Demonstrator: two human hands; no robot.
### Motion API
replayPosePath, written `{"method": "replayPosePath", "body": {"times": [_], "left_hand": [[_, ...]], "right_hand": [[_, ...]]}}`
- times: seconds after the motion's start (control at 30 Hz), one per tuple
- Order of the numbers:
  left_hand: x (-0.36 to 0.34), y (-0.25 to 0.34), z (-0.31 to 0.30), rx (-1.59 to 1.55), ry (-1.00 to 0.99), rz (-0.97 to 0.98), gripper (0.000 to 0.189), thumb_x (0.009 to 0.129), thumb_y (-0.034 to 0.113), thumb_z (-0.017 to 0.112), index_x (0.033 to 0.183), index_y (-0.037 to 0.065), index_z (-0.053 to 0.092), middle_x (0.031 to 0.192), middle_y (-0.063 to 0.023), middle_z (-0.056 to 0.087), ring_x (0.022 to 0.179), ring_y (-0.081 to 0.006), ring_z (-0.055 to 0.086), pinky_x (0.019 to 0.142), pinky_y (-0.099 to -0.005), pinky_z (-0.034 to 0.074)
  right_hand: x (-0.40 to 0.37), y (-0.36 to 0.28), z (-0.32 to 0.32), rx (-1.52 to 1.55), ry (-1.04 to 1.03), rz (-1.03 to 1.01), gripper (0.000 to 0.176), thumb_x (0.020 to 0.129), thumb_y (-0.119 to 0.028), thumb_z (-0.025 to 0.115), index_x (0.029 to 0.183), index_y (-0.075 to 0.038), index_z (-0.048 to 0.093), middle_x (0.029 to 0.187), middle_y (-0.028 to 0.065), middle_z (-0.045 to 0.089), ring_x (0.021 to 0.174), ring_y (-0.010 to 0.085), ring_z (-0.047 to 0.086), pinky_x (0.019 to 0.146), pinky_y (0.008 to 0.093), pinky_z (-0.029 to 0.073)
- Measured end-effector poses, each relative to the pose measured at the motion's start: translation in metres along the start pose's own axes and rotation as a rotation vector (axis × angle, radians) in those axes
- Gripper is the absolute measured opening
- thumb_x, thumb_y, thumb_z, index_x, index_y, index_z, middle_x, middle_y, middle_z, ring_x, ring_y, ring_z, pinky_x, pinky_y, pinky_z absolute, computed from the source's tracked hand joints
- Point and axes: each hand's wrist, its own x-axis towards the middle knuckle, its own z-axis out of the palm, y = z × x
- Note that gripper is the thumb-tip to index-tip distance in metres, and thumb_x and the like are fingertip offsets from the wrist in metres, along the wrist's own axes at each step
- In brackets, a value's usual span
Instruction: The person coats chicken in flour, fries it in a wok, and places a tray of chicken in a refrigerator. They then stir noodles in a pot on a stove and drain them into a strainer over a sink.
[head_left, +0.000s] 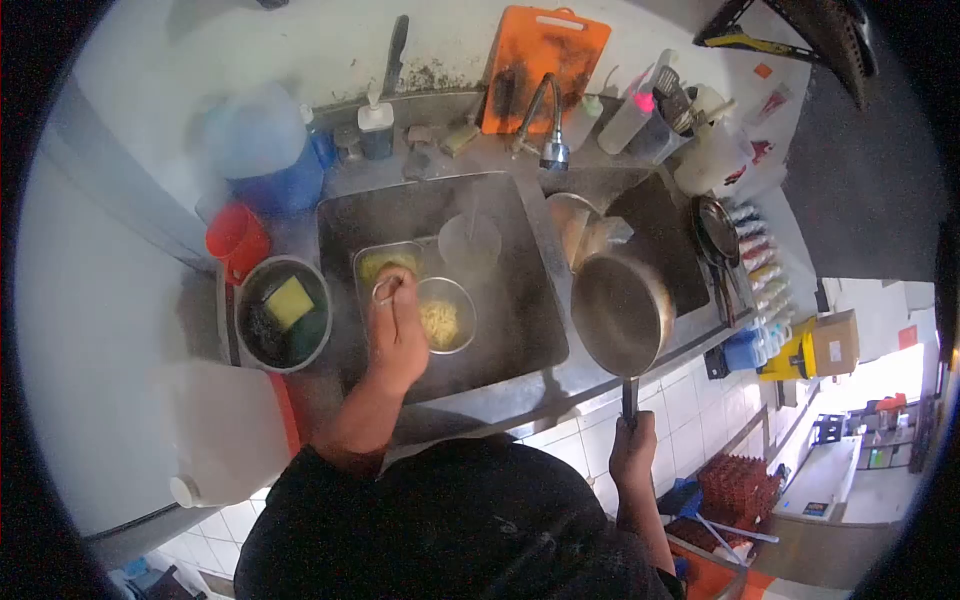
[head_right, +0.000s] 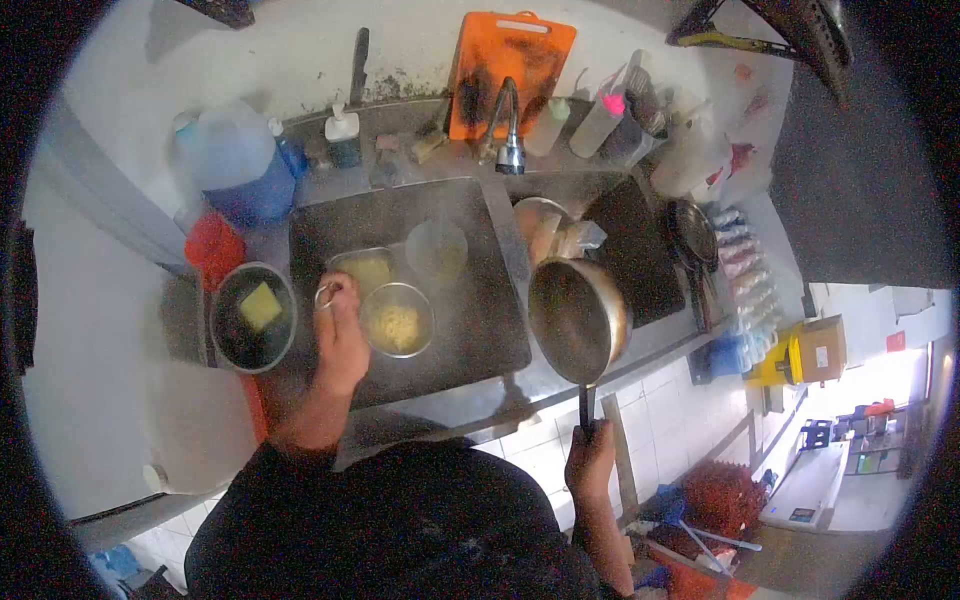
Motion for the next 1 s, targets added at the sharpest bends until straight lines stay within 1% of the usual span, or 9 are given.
{"method": "replayPosePath", "body": {"times": [0.27,0.37,0.43,0.53,0.67,0.77,0.87,0.93,1.0], "left_hand": [[-0.017,0.008,-0.015,-0.044,0.035,0.055,0.03,0.106,0.023,0.035,0.102,-0.002,0.051,0.097,-0.013,0.051,0.091,-0.022,0.05,0.086,-0.0362,0.042],[0.003,-0.008,-0.006,0.28,0.092,0.164,0.029,0.107,0.023,0.036,0.1,-0.001,0.05,0.095,-0.0105,0.049,0.089,-0.0197,0.048,0.085,-0.0346,0.041],[-0.012,0.0,-0.013,-0.17,0.124,0.172,0.032,0.107,0.024,0.036,0.101,-0.003,0.051,0.099,-0.0153,0.053,0.092,-0.0269,0.052,0.087,-0.0377,0.042],[-0.01,-0.016,-0.003,0.136,-0.065,-0.156,0.034,0.108,0.026,0.035,0.105,-0.003,0.051,0.102,-0.0153,0.054,0.096,-0.0271,0.053,0.089,-0.0381,0.042],[-0.017,-0.012,-0.006,-0.144,0.057,-0.028,0.034,0.107,0.026,0.035,0.107,-0.003,0.052,0.104,-0.0188,0.055,0.1,-0.0311,0.054,0.09,-0.0393,0.042],[-0.021,-0.012,-0.009,0.314,-0.059,0.051,0.034,0.108,0.024,0.032,0.107,-0.003,0.053,0.102,-0.0173,0.054,0.098,-0.03,0.053,0.09,-0.0382,0.042],[-0.014,0.001,-0.015,-0.117,0.087,-0.137,0.035,0.107,0.021,0.032,0.112,-0.005,0.055,0.11,-0.0222,0.055,0.103,-0.0391,0.053,0.094,-0.0438,0.041],[-0.013,-0.006,-0.03,0.462,-0.135,0.042,0.03,0.104,0.014,0.034,0.117,-0.004,0.055,0.115,-0.0236,0.056,0.108,-0.04,0.053,0.098,-0.0468,0.041],[-0.036,-0.004,-0.03,0.256,-0.043,-0.008,0.029,0.1,0.01,0.036,0.118,-0.003,0.055,0.117,-0.0258,0.055,0.109,-0.042,0.052,0.099,-0.0482,0.04]], "right_hand": [[-0.006,0.005,-0.004,0.056,0.019,-0.022,0.012,0.094,-0.004,0.056,0.093,0.0,0.045,0.074,0.02,0.052,0.067,0.0339,0.053,0.062,0.0428,0.043],[-0.002,0.005,-0.001,-0.011,0.051,-0.086,0.012,0.094,-0.004,0.056,0.093,0.0,0.045,0.074,0.0201,0.051,0.066,0.0339,0.052,0.062,0.0428,0.043],[0.001,0.0,-0.005,0.033,0.029,-0.075,0.011,0.094,-0.004,0.056,0.093,0.0,0.046,0.074,0.0206,0.052,0.067,0.0361,0.053,0.063,0.0446,0.043],[-0.009,-0.007,-0.012,0.066,0.024,-0.068,0.012,0.093,-0.005,0.057,0.094,0.0,0.046,0.076,0.0219,0.052,0.07,0.0382,0.055,0.065,0.0459,0.044],[-0.003,-0.006,-0.011,0.06,0.018,-0.015,0.014,0.094,-0.008,0.059,0.095,0.0,0.047,0.081,0.0251,0.055,0.077,0.0473,0.056,0.068,0.0498,0.044],[-0.009,-0.008,-0.014,0.021,0.074,-0.173,0.014,0.094,-0.008,0.058,0.095,-0.001,0.047,0.078,0.026,0.057,0.076,0.0493,0.057,0.065,0.0505,0.045],[-0.005,-0.009,-0.017,0.136,0.018,0.034,0.015,0.095,-0.008,0.058,0.093,-0.001,0.046,0.076,0.024,0.055,0.071,0.0469,0.055,0.063,0.0481,0.044],[-0.006,-0.004,-0.015,0.154,0.037,0.009,0.014,0.095,-0.008,0.058,0.093,-0.001,0.046,0.075,0.0238,0.055,0.07,0.0464,0.054,0.064,0.0476,0.044],[-0.01,0.002,-0.015,0.142,0.072,-0.042,0.013,0.095,-0.008,0.058,0.093,-0.001,0.047,0.075,0.0234,0.054,0.07,0.0455,0.054,0.064,0.0472,0.044]]}}
